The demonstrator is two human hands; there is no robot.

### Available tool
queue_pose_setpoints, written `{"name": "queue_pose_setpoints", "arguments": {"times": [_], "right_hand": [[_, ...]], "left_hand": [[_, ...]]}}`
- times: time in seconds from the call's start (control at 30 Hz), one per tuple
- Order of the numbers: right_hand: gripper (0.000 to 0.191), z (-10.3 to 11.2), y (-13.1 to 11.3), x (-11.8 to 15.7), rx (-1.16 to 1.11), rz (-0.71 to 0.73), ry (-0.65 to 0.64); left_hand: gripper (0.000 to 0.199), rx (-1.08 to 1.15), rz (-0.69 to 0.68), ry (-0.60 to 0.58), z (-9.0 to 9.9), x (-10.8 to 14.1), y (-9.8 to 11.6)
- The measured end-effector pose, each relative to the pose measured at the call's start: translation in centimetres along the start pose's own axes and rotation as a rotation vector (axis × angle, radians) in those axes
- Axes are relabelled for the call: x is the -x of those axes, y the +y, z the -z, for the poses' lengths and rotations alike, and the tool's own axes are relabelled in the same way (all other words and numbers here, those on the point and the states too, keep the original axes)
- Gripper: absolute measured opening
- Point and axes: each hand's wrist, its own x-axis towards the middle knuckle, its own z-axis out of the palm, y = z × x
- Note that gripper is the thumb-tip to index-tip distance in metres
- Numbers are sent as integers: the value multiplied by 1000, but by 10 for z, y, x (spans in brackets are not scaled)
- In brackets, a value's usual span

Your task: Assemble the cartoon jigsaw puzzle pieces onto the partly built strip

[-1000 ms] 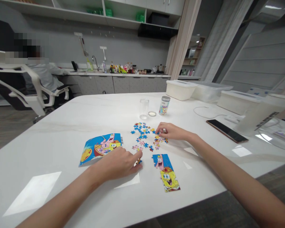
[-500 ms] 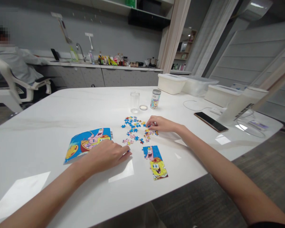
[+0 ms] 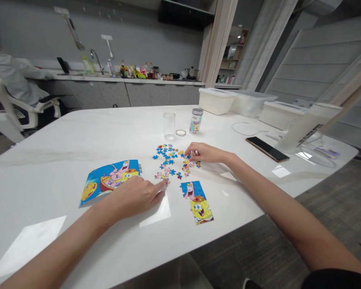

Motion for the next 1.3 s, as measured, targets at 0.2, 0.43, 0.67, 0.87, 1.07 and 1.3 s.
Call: {"name": "queue_pose_setpoints", "arguments": {"times": [0.2,0.43,0.67,0.87,1.07,1.3], "right_hand": [[24,-1,4,-1,1,29,18],[23,2,3,1,-1,45,38],[19,3,-4,1,1,-10,9],[18,4,-7,1,-5,-17,17],[21,14,2,6,99,-40,60],[19,28,9,18,107,-177,-117]], "left_hand": [[41,-2,63,-36,5,-1,0],[41,-72,181,-89,8,-4,1],[39,-70,171,-53,5,-3,2],[38,-85,110,33,2,-1,2],[38,-97,32,39,-1,1,0],[41,-119,40,-12,-1,-1,0]]}}
